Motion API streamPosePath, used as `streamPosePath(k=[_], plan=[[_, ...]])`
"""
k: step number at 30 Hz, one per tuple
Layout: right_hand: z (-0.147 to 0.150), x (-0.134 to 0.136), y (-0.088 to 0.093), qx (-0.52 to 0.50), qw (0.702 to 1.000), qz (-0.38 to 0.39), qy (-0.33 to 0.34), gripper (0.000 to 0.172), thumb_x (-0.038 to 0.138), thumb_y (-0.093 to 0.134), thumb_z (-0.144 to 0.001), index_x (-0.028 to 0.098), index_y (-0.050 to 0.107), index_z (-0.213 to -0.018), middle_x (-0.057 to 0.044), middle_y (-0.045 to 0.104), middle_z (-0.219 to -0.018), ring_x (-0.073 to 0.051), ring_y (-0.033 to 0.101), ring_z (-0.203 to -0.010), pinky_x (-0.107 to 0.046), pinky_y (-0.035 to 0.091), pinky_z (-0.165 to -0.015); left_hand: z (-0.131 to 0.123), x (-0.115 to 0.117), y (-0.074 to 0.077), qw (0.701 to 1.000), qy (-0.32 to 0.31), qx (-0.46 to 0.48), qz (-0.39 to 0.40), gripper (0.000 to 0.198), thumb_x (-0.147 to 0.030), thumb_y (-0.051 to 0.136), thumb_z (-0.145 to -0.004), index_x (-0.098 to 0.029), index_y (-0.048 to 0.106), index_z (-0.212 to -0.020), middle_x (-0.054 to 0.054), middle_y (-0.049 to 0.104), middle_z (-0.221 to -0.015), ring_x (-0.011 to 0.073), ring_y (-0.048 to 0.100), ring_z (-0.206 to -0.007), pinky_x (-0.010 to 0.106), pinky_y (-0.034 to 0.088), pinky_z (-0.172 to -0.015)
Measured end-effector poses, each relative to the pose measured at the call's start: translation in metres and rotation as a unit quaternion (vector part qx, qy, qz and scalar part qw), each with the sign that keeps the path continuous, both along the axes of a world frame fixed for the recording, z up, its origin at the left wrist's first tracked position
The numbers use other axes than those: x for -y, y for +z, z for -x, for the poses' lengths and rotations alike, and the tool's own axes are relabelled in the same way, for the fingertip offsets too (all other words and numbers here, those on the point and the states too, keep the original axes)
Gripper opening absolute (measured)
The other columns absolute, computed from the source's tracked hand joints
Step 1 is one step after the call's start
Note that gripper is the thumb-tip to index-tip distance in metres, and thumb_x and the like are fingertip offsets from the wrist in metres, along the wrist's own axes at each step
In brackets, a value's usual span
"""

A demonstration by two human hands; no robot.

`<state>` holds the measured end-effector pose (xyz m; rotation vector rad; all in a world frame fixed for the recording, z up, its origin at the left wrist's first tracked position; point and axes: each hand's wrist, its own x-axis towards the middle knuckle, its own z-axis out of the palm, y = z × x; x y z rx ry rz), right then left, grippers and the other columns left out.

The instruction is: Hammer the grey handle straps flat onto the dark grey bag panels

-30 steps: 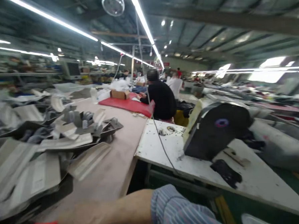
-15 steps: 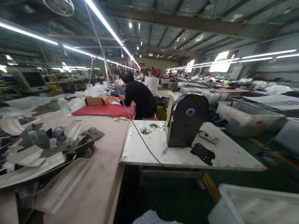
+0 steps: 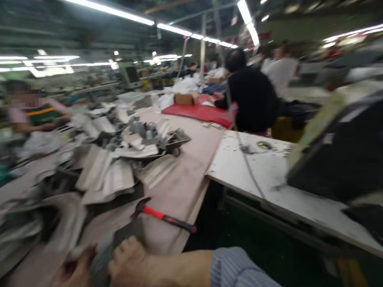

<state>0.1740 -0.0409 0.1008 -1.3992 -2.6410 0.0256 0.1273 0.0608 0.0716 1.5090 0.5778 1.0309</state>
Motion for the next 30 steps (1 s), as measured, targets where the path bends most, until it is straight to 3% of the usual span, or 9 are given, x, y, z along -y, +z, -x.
streamPosePath(k=[2,3,5,7,10,14,21,25,30], plan=[[0.007,-0.016,-0.014,-0.016,0.999,0.018,-0.027,0.019,0.025,0.055,-0.086,0.01,0.065,-0.088,-0.017,0.067,-0.089,-0.029,0.06,-0.085,-0.045,0.047,-0.078,0.077,0.016,-0.013,0.978,0.206,-0.022,0.034,0.03,-0.041,0.064,-0.09,-0.014,0.066,-0.103,0.003,0.071,-0.09,0.015,0.068,-0.073,0.033,0.059,-0.07],[0.009,-0.022,-0.017,-0.019,0.998,0.025,-0.052,0.017,0.023,0.055,-0.083,0.01,0.064,-0.088,-0.018,0.067,-0.088,-0.03,0.06,-0.086,-0.046,0.045,-0.079,0.104,0.027,-0.017,0.947,0.317,-0.033,0.051,0.031,-0.043,0.07,-0.084,-0.015,0.066,-0.099,0.003,0.073,-0.087,0.0163,0.07,-0.075,0.026,0.058,-0.063],[0.007,-0.028,-0.016,-0.019,0.995,0.04,-0.095,0.014,0.018,0.055,-0.08,0.011,0.062,-0.089,-0.018,0.066,-0.088,-0.03,0.061,-0.086,-0.045,0.043,-0.08,0.133,0.047,-0.022,0.87,0.484,-0.058,0.079,0.032,-0.039,0.077,-0.076,-0.015,0.068,-0.096,0.003,0.075,-0.083,0.0163,0.071,-0.072,0.026,0.058,-0.067],[0.0,-0.03,-0.008,-0.009,0.989,0.055,-0.14,0.016,0.016,0.055,-0.078,0.011,0.061,-0.092,-0.018,0.067,-0.087,-0.03,0.062,-0.086,-0.043,0.041,-0.081,0.136,0.06,-0.019,0.823,0.553,-0.09,0.087,0.035,-0.036,0.079,-0.073,-0.015,0.069,-0.098,0.005,0.076,-0.086,0.0178,0.072,-0.076,0.026,0.058,-0.072],[-0.006,-0.028,0.002,0.006,0.976,0.085,-0.2,0.015,0.017,0.054,-0.082,0.013,0.058,-0.096,-0.018,0.068,-0.086,-0.029,0.066,-0.085,-0.039,0.043,-0.079,0.122,0.073,-0.007,0.825,0.551,-0.11,0.053,0.031,-0.034,0.076,-0.076,-0.017,0.068,-0.1,0.006,0.076,-0.091,0.0183,0.072,-0.081,0.027,0.057,-0.077],[-0.001,-0.022,-0.006,-0.016,0.958,0.158,-0.24,0.025,0.037,0.053,-0.094,0.016,0.055,-0.106,-0.015,0.071,-0.088,-0.028,0.071,-0.081,-0.033,0.046,-0.069,0.109,0.079,0.0,0.855,0.501,-0.136,0.023,0.027,-0.032,0.074,-0.078,-0.019,0.067,-0.101,0.005,0.076,-0.094,0.0183,0.072,-0.085,0.028,0.056,-0.082],[0.007,0.003,-0.039,-0.126,0.964,0.16,-0.172,0.058,0.041,0.057,-0.095,0.017,0.038,-0.144,-0.014,0.071,-0.114,-0.027,0.071,-0.095,-0.034,0.05,-0.076,0.105,0.046,-0.042,0.896,0.417,0.012,0.15,0.035,-0.039,0.074,-0.078,-0.015,0.065,-0.102,0.008,0.076,-0.094,0.0191,0.072,-0.086,0.03,0.056,-0.082],[0.007,0.005,-0.058,-0.143,0.968,0.137,-0.156,0.053,0.04,0.049,-0.099,0.014,0.042,-0.144,-0.016,0.07,-0.116,-0.027,0.071,-0.092,-0.035,0.051,-0.077,0.103,0.036,-0.061,0.917,0.362,0.027,0.165,0.045,-0.042,0.077,-0.077,-0.016,0.062,-0.111,0.008,0.077,-0.095,0.0201,0.073,-0.088,0.031,0.056,-0.083],[0.011,0.0,-0.074,-0.177,0.975,0.052,-0.128,0.046,0.035,0.039,-0.103,0.011,0.05,-0.14,-0.017,0.071,-0.11,-0.024,0.07,-0.085,-0.034,0.052,-0.075,0.103,0.038,-0.064,0.929,0.335,-0.001,0.157,0.042,-0.043,0.074,-0.08,-0.016,0.063,-0.11,0.01,0.077,-0.097,0.0214,0.073,-0.091,0.032,0.055,-0.086]])
